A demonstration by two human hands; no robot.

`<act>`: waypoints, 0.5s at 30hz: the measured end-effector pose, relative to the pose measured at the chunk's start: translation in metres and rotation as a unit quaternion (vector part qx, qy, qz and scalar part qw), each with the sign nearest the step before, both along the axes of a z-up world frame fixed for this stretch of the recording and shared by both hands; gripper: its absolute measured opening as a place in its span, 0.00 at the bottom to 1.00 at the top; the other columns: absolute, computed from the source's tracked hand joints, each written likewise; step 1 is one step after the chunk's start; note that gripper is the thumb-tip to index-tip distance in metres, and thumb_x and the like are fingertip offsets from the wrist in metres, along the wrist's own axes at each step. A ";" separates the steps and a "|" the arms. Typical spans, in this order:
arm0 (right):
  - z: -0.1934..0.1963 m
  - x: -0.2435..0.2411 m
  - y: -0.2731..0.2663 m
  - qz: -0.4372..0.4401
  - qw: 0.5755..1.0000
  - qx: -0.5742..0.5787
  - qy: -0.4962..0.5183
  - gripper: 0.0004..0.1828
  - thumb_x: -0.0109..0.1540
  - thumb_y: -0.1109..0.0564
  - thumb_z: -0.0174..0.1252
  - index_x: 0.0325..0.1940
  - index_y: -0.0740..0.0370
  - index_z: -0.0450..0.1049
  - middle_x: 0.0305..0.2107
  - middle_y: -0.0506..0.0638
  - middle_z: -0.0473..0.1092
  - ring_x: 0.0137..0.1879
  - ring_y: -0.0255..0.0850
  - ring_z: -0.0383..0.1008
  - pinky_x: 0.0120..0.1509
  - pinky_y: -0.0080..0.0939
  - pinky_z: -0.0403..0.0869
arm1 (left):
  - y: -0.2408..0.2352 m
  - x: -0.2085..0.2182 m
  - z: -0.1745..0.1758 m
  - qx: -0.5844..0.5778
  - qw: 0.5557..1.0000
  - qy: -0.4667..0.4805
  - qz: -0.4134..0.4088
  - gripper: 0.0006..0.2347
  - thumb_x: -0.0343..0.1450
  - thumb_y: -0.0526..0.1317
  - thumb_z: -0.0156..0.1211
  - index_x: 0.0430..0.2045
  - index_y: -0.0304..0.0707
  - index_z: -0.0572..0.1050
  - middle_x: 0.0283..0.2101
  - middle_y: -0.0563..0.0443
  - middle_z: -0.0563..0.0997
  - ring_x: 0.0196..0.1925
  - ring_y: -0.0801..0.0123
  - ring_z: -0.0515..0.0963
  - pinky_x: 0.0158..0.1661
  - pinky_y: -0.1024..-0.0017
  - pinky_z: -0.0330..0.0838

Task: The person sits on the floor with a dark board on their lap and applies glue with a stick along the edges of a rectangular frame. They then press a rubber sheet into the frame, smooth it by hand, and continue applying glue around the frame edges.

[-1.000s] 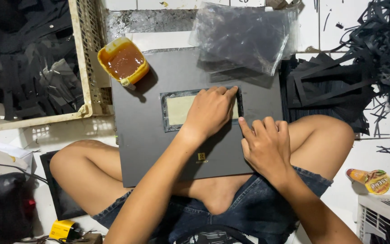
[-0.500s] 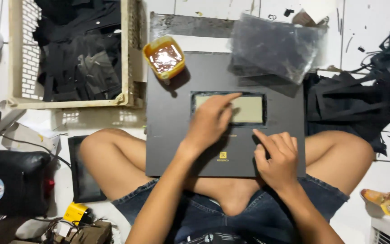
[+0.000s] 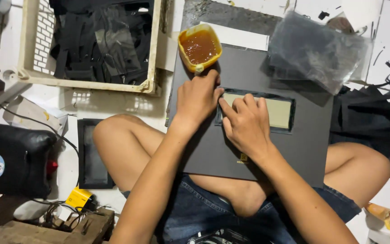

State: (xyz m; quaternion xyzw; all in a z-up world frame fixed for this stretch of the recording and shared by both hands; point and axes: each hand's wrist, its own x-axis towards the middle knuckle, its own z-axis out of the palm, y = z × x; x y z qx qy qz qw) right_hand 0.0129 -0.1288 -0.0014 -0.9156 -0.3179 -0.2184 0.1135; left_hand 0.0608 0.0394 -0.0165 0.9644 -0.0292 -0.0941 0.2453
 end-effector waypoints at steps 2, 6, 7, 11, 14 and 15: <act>0.004 -0.010 0.003 0.013 1.000 -0.012 0.000 0.17 0.56 0.57 0.56 0.47 0.53 0.81 0.25 0.48 0.64 0.36 0.48 0.64 0.41 0.49 0.61 | -0.001 0.001 -0.002 -0.006 1.000 0.004 0.002 0.10 0.70 0.49 0.63 0.39 0.55 0.71 0.31 0.44 0.83 0.37 0.35 0.85 0.40 0.45 0.78; 0.010 -0.031 0.005 0.028 0.999 -0.040 0.002 0.20 0.53 0.59 0.55 0.47 0.58 0.82 0.24 0.48 0.66 0.35 0.46 0.65 0.41 0.48 0.63 | -0.003 0.006 -0.003 -0.011 1.000 0.023 0.000 0.10 0.70 0.48 0.62 0.40 0.54 0.69 0.31 0.43 0.83 0.37 0.34 0.85 0.39 0.43 0.77; 0.007 -0.034 0.005 0.027 0.999 -0.041 0.002 0.20 0.53 0.59 0.55 0.47 0.58 0.82 0.24 0.48 0.66 0.35 0.46 0.65 0.41 0.48 0.63 | -0.003 0.005 -0.001 -0.012 1.000 0.022 -0.002 0.10 0.70 0.48 0.62 0.40 0.54 0.69 0.31 0.43 0.83 0.37 0.34 0.85 0.39 0.43 0.77; 0.004 -0.045 0.007 0.033 0.999 -0.030 -0.008 0.20 0.51 0.61 0.54 0.46 0.61 0.82 0.23 0.49 0.65 0.33 0.47 0.64 0.39 0.49 0.62 | -0.003 0.003 0.006 -0.028 0.999 0.024 -0.003 0.09 0.71 0.45 0.61 0.40 0.49 0.69 0.32 0.38 0.83 0.38 0.32 0.84 0.40 0.43 0.78; 0.004 -0.049 0.006 0.036 0.999 -0.017 -0.007 0.20 0.52 0.60 0.54 0.46 0.62 0.82 0.23 0.49 0.66 0.33 0.48 0.64 0.40 0.49 0.62 | -0.003 0.003 0.009 -0.034 0.999 0.026 -0.002 0.09 0.71 0.45 0.61 0.39 0.48 0.70 0.32 0.38 0.83 0.38 0.31 0.84 0.40 0.43 0.78; 0.004 -0.049 0.005 0.037 0.999 -0.008 -0.009 0.20 0.52 0.61 0.53 0.47 0.62 0.82 0.23 0.48 0.66 0.33 0.47 0.64 0.40 0.49 0.62 | -0.003 0.003 0.011 -0.037 0.999 0.026 -0.001 0.08 0.71 0.44 0.61 0.38 0.48 0.70 0.32 0.37 0.83 0.38 0.31 0.84 0.40 0.43 0.78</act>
